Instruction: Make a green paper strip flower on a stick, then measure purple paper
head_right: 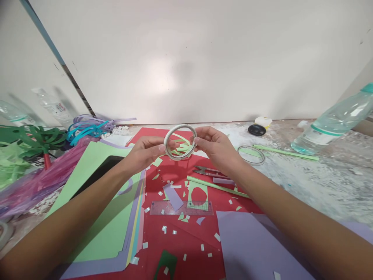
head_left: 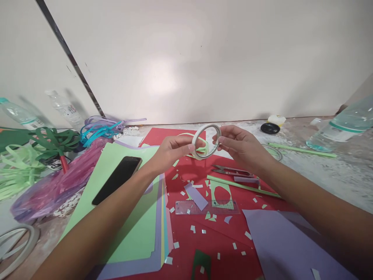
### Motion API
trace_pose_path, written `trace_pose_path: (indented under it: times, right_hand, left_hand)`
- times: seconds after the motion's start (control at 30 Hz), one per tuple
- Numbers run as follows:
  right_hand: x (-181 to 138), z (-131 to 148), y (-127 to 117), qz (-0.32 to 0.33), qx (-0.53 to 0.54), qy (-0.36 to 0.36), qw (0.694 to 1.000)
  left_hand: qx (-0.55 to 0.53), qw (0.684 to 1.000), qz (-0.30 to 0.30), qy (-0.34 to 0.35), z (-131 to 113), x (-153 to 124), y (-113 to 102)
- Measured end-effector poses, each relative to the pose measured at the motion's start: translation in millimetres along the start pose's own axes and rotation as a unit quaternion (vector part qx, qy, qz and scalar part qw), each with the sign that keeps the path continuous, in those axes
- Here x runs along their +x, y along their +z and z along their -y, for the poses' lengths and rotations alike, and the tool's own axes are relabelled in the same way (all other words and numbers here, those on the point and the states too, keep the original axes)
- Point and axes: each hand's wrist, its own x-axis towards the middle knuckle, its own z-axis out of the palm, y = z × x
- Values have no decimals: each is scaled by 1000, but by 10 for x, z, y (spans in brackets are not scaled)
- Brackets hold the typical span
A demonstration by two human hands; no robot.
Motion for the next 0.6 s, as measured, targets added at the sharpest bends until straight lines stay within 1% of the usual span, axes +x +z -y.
trace_pose_path:
  times: [0.1, 0.2, 0.3, 0.4, 0.47, 0.53, 0.6]
  right_hand:
    - [6, -33, 6, 2, 3, 10, 1000]
    - [-3, -47, 28, 8, 9, 47, 999]
    - [-33, -38, 58, 58, 15, 111, 992]
    - [-58, -30, 68, 116, -22, 158, 980]
    - [-62, -33, 60, 131, -42, 180, 974]
    - [-56, -36, 49, 147, -20, 205, 967]
    - [-46, -37, 40, 167, 34, 222, 960]
  left_hand:
    - [13, 1000, 24, 3, -40, -10, 40]
    - [8, 999, 36, 5, -61, -16, 64]
    - [-5, 999, 44, -2, -72, -18, 79]
    - [-33, 999, 30, -12, -63, -12, 100]
    - [-52, 998, 15, -18, -40, -5, 113]
    - [-67, 998, 0, -23, -10, 3, 117]
    - [-74, 997, -18, -33, 11, 5, 111]
